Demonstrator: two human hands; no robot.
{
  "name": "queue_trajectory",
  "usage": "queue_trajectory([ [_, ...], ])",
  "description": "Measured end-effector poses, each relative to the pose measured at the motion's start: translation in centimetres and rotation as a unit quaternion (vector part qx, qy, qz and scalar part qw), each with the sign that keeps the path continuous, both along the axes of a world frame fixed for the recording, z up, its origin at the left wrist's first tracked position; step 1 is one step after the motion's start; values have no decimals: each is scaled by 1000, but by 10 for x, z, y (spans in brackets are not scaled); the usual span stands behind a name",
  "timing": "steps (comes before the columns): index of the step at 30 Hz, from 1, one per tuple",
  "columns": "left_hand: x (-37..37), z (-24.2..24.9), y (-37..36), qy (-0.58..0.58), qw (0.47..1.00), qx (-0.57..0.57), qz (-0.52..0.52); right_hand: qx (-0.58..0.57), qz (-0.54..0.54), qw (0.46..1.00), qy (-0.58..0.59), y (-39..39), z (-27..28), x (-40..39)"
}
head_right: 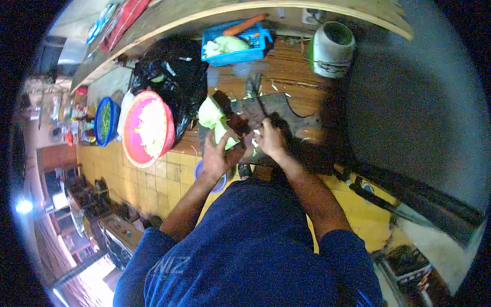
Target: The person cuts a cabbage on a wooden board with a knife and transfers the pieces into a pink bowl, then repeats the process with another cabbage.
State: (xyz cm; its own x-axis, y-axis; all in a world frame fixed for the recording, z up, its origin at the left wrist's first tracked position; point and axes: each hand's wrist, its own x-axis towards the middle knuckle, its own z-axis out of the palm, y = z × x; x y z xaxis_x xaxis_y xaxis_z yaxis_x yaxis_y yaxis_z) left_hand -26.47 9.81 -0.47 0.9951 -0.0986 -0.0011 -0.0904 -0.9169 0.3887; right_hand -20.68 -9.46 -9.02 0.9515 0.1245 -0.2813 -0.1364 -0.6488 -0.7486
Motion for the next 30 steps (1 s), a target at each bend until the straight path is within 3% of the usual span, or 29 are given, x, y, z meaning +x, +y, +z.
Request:
queue_trajectory([
  [3, 6, 9, -26, 70, 990, 125, 0, 30, -77, 985, -149, -14, -9, -2],
  [4, 9, 7, -29, 95, 987, 130, -28, 40, -101, 991, -75, -25, -10, -3],
  [5, 10, 1, -33, 98, 982, 155, -52, 136, -106, 977, -123, -37, -10, -9],
  [7, 12, -13, -38, 86, 976, 180, -92, 225, -232, 941, 104, -62, -15, -21],
  [8, 10, -17, -38, 77, 975, 181, -107, 253, -302, 918, 51, -68, -28, -31],
  [10, 8, -7, -30, 119, 982, 123, -82, 268, -239, 929, 93, -97, -1, -51],
  [11, -2, -6, -21, 70, 996, 20, -59, 267, -221, 932, 104, -101, 6, -57],
  [12, -13, -7, -10, 17, 996, -79, -35, 273, -202, 939, 48, -102, 6, -64],
  [14, -45, -12, 18, 41, 992, -119, -20, 288, -173, 942, -2, -83, 13, -80],
  [16, -86, -46, 54, 46, 984, -170, -16, 19, -75, 996, -46, -62, 44, -95],
  [17, -110, -62, 72, 118, 975, -186, 12, 118, -66, 990, 31, -56, 13, -105],
  [18, -138, -81, 91, 190, 960, -203, 38, 153, -31, 988, 16, -36, 5, -112],
  [19, -172, -120, 111, 197, 960, -191, 58, 187, 5, 982, 3, -7, 6, -122],
  [20, -202, -148, 130, 206, 959, -180, 77, 148, 74, 984, 71, 27, 43, -121],
  [22, -231, -119, 154, 304, 922, -187, 151, 120, 153, 981, 7, 91, 58, -130],
  [23, -243, -119, 169, 303, 921, -192, 154, 132, 195, 972, 7, 122, 81, -131],
  [25, -271, -129, 196, 411, 869, -178, 210, 144, 257, 952, -77, 165, 71, -134],
  [28, -304, -156, 221, 313, 914, -162, 200, 103, 306, 943, -78, 178, 60, -136],
  [30, -298, -151, 225, 342, 888, -192, 239, 45, 315, 948, -20, 161, 57, -136],
])
